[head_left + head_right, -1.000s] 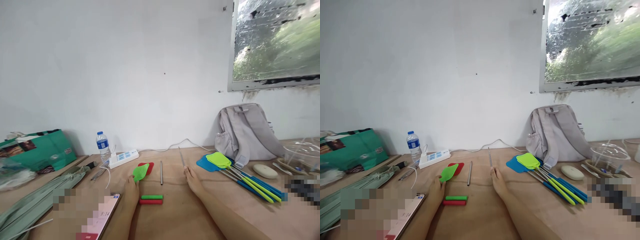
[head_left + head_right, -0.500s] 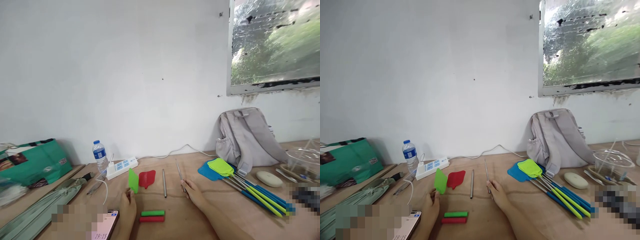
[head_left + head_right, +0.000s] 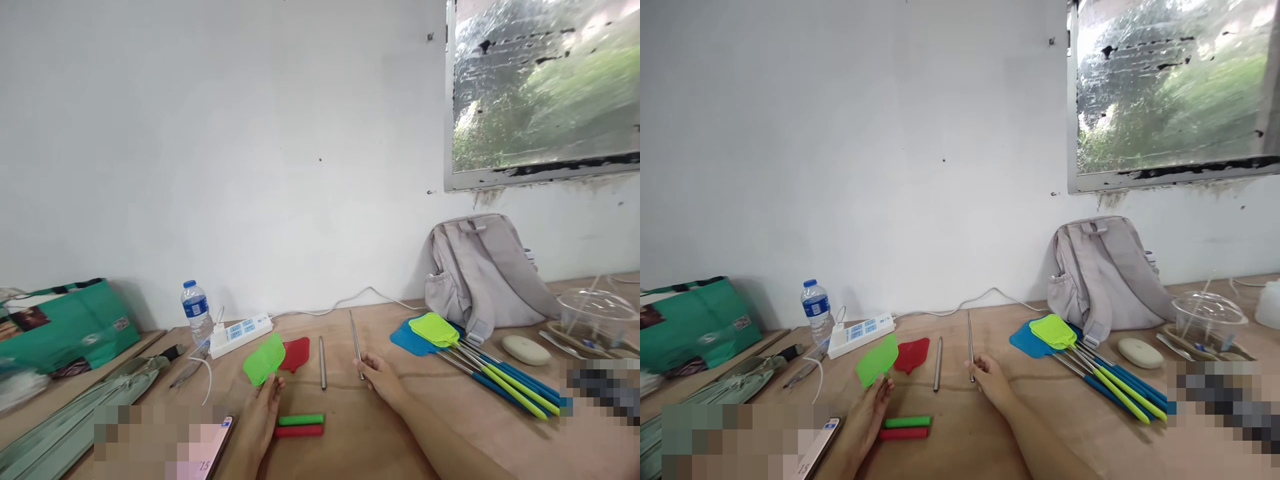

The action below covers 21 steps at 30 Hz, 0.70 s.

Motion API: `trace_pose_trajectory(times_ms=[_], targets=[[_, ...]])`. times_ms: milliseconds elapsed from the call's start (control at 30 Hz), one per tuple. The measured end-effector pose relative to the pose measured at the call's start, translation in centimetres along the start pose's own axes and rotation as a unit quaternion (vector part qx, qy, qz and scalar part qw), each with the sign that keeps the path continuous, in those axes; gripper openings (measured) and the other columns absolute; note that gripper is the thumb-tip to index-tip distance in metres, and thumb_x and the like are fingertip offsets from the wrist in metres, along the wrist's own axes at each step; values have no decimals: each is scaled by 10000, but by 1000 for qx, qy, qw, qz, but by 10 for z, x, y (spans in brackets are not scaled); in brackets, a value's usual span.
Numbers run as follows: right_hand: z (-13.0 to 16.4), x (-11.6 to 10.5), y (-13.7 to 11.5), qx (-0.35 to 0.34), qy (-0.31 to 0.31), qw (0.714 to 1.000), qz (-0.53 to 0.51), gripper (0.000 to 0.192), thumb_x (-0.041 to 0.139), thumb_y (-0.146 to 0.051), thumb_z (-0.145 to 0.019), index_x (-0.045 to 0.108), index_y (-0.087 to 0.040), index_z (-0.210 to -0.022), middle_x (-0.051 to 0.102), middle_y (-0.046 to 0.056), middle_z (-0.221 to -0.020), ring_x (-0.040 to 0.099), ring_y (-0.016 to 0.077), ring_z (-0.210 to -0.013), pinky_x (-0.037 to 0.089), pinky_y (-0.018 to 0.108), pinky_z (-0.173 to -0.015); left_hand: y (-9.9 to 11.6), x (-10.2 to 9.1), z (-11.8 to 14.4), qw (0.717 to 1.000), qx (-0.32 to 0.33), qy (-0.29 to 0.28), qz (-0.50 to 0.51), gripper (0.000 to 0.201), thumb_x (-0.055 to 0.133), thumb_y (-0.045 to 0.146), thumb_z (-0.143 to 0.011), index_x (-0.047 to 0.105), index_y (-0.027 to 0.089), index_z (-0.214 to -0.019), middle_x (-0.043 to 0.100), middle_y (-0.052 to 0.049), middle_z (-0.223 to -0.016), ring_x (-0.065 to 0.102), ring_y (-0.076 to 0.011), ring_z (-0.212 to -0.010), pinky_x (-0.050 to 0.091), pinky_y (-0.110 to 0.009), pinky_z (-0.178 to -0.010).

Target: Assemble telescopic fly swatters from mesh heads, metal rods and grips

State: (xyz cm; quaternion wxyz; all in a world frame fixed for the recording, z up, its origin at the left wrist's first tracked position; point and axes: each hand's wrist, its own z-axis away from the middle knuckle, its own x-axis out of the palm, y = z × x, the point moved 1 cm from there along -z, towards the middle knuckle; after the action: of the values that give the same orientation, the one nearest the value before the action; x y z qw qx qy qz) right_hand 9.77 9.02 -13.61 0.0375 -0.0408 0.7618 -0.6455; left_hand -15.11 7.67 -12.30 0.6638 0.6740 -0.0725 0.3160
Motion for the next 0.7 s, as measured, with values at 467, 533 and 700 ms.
trace_pose_trajectory(times_ms=[467,533,700], targets=[[3,-5,-11,44,57,992,-101,294,548,-401,-595,408,-206,-765,562,-54,-540,359,53,-340,224,173,-325,8,2,7,998,56,-28,24,302,786,161,-398,617,143,-648,634,24,-605,588,-127,-547,517,-225,-541],[1,-4,-8,58,57,991,-105,289,545,-399,-584,404,-204,-743,547,-60,-511,359,51,-320,212,172,-320,5,5,8,996,86,-8,12,337,801,211,-377,614,148,-650,619,32,-565,566,-120,-502,496,-213,-486],[-5,-5,5,85,69,984,-139,378,508,-540,-615,399,-204,-750,496,-66,-445,367,61,-284,166,163,-300,-1,8,9,990,115,1,-84,448,805,360,-359,627,147,-710,590,21,-502,524,-136,-429,440,-236,-406]])
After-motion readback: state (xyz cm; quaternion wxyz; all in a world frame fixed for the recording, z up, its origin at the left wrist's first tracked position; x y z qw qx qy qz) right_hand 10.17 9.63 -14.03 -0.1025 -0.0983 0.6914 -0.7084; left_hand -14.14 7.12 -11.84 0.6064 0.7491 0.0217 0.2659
